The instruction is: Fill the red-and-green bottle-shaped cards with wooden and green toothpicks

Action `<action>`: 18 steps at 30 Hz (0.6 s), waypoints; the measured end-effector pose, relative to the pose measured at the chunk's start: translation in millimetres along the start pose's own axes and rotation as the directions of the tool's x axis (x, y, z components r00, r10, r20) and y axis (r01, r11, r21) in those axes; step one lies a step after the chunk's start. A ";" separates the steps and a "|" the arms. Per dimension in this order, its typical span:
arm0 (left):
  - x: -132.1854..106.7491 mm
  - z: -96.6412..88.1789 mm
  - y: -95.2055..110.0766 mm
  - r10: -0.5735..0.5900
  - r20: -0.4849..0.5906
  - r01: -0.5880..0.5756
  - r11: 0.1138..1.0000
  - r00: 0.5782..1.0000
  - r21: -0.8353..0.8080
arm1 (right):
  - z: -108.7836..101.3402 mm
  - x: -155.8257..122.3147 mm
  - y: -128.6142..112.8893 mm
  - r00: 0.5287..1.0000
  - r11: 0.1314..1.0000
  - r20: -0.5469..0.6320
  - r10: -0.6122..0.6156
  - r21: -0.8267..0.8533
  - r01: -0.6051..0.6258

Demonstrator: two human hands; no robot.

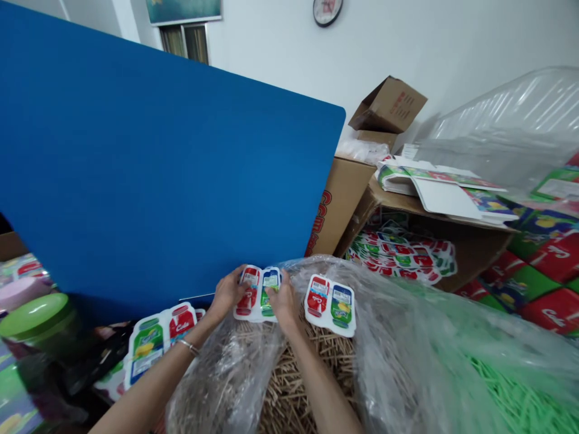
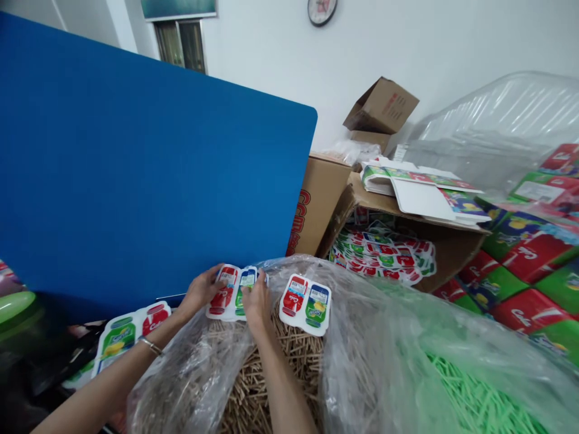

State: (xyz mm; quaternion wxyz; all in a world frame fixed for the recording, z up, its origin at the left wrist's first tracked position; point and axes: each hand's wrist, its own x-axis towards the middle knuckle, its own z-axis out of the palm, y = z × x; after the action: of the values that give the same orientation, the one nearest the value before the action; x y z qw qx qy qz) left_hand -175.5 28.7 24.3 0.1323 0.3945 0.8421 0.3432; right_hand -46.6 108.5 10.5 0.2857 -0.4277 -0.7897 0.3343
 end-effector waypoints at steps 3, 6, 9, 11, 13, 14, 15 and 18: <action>-9.8 -0.2 10.1 0.094 -0.082 -0.080 0.983 0.992 0.163 | -4.0 -8.4 2.6 0.993 0.996 -0.082 -0.089 -0.040 0.085; -21.0 3.1 28.4 0.214 -0.090 -0.183 0.944 0.973 0.273 | -16.8 -29.5 11.6 0.971 0.986 -0.174 -0.164 -0.058 0.156; -25.9 20.6 54.6 0.337 0.032 -0.331 0.899 0.941 0.287 | -28.8 -68.9 27.9 0.915 0.960 -0.301 -0.270 -0.010 0.280; -22.1 42.2 75.2 0.376 0.133 -0.398 0.880 0.917 0.258 | -32.0 -100.0 40.3 0.916 0.947 -0.269 -0.297 0.043 0.319; -12.6 68.4 96.0 0.353 0.211 -0.398 0.886 0.912 0.237 | -31.5 -129.0 52.7 0.917 0.941 -0.264 -0.299 0.080 0.329; -6.3 81.5 105.6 0.322 0.242 -0.378 0.894 0.915 0.241 | -30.5 -141.4 59.1 0.912 0.942 -0.292 -0.289 0.086 0.326; 0.5 93.7 114.3 0.288 0.269 -0.356 0.901 0.919 0.250 | -29.6 -152.2 65.5 0.910 0.943 -0.306 -0.281 0.086 0.320; 20.2 119.7 132.4 0.184 0.327 -0.284 0.913 0.927 0.292 | -30.4 -175.8 84.8 0.905 0.954 -0.339 -0.257 0.062 0.294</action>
State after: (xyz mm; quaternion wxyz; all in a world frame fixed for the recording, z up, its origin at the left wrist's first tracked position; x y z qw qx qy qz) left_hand -53.7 160.7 28.3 0.1437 0.5565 0.8051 0.1467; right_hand 99.7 -0.5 -65.5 0.4804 -0.3447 -0.7639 0.2585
